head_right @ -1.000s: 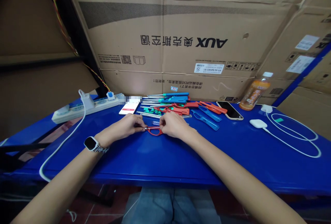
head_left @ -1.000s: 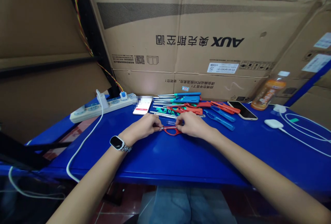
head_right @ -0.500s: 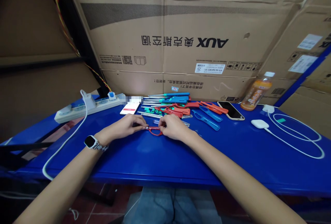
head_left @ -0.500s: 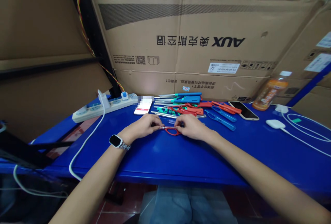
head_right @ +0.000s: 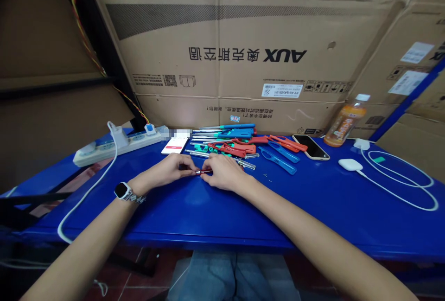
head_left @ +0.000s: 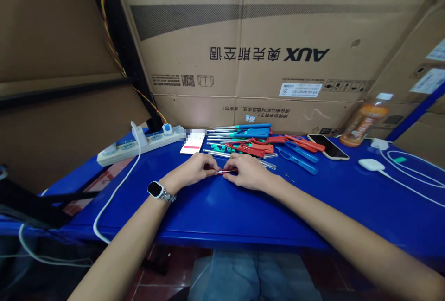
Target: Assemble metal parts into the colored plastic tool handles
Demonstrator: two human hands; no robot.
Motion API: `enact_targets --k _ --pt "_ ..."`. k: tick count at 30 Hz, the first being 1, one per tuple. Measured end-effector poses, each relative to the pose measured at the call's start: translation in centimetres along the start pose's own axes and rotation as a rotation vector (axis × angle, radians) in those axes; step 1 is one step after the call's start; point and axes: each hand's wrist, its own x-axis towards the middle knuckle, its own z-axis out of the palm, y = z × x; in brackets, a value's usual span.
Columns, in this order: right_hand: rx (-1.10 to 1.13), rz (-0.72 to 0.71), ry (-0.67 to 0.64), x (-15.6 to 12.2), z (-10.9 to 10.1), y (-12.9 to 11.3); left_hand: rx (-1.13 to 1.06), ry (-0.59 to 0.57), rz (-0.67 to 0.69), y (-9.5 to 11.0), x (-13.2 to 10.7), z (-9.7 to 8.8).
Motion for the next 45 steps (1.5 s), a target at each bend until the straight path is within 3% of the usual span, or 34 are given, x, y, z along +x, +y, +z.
enact_targets --k 18,29,35,41,45 --pt "0.047 -0.011 0.005 -0.1 0.4 0.7 -0.096 -0.003 -0.061 -0.7 0.2 0.0" --pt "0.072 -0.020 0.004 0.1 0.4 0.9 -0.056 0.027 0.058 -1.4 0.7 0.6" --pt "0.113 -0.012 0.005 0.1 0.4 0.9 0.081 -0.002 0.142 -0.4 0.6 0.6" --pt "0.303 -0.041 0.064 -0.1 -0.1 1.2 0.093 0.039 0.138 0.4 0.7 1.2" --pt "0.408 0.010 0.216 -1.0 -1.6 3.1 0.008 0.012 0.073 0.0 0.8 1.4"
